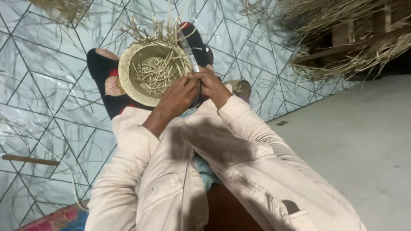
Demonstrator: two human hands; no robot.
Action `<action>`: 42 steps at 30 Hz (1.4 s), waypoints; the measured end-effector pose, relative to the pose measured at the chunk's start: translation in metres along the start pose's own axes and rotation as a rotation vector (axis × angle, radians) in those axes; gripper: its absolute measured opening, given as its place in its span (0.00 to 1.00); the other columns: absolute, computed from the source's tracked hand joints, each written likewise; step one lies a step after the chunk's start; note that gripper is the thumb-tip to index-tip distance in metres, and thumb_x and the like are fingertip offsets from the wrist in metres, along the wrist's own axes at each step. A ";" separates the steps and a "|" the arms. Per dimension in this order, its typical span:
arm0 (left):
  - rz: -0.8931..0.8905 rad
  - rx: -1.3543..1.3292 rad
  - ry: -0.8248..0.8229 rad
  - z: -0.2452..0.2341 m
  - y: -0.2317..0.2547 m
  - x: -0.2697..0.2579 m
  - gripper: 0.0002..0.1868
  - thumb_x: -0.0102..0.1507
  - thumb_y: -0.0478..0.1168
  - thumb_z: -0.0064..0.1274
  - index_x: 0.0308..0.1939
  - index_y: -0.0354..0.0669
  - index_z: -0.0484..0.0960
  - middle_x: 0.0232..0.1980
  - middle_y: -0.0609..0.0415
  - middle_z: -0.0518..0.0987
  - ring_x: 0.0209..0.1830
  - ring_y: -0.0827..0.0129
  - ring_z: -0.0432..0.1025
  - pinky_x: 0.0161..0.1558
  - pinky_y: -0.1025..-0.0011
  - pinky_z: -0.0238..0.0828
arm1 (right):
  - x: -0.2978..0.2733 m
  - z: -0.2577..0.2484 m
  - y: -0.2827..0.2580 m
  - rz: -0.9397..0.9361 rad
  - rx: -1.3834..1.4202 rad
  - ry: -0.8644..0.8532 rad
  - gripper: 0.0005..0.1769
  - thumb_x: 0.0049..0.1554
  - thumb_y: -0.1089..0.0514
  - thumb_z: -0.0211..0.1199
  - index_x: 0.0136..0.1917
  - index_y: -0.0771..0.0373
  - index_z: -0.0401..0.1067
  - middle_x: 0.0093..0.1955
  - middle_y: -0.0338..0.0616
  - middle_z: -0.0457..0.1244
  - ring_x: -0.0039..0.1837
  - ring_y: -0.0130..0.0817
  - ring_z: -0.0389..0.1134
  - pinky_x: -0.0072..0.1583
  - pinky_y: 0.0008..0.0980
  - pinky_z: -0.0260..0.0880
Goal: Trimming excess straw from the edges of a woven hat using a knife
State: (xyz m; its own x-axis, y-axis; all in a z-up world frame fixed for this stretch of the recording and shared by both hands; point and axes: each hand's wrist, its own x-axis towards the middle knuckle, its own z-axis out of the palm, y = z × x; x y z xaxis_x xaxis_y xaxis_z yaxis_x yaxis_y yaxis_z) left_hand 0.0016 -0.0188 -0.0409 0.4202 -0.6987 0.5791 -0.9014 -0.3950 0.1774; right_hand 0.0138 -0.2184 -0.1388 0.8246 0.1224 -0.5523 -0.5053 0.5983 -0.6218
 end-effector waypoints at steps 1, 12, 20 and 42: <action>-0.003 -0.012 -0.020 -0.005 0.000 -0.004 0.05 0.69 0.33 0.48 0.47 0.35 0.78 0.50 0.44 0.70 0.49 0.49 0.69 0.39 0.60 0.67 | 0.001 -0.001 0.001 0.026 0.010 -0.052 0.16 0.54 0.74 0.65 0.57 0.69 0.72 0.44 0.44 0.66 0.41 0.35 0.72 0.42 0.32 0.74; -0.263 -0.428 -0.033 -0.013 -0.006 -0.040 0.08 0.66 0.33 0.57 0.48 0.43 0.85 0.50 0.50 0.75 0.55 0.48 0.70 0.51 0.58 0.73 | -0.023 0.026 -0.010 0.027 0.005 -0.068 0.21 0.50 0.78 0.66 0.58 0.73 0.71 0.40 0.47 0.63 0.36 0.32 0.65 0.31 0.23 0.62; -0.400 -0.555 0.050 -0.022 -0.028 -0.052 0.07 0.66 0.28 0.55 0.41 0.44 0.86 0.44 0.51 0.78 0.48 0.50 0.73 0.52 0.60 0.70 | -0.027 0.033 -0.012 0.001 -0.047 -0.054 0.19 0.52 0.77 0.63 0.58 0.75 0.70 0.38 0.42 0.60 0.36 0.28 0.64 0.30 0.19 0.62; -0.548 -0.101 0.015 -0.019 -0.022 -0.083 0.17 0.70 0.51 0.54 0.35 0.43 0.84 0.36 0.52 0.76 0.42 0.55 0.72 0.44 0.59 0.65 | -0.042 0.061 -0.014 -0.174 -0.404 0.001 0.17 0.49 0.73 0.74 0.45 0.70 0.66 0.29 0.46 0.56 0.21 0.27 0.56 0.22 0.25 0.53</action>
State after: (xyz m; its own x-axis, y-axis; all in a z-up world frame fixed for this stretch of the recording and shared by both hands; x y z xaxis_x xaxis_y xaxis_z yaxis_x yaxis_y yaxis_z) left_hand -0.0151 0.0590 -0.0780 0.8296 -0.3982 0.3913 -0.5570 -0.6388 0.5308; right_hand 0.0017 -0.1840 -0.0732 0.9063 0.0462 -0.4202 -0.4176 0.2522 -0.8729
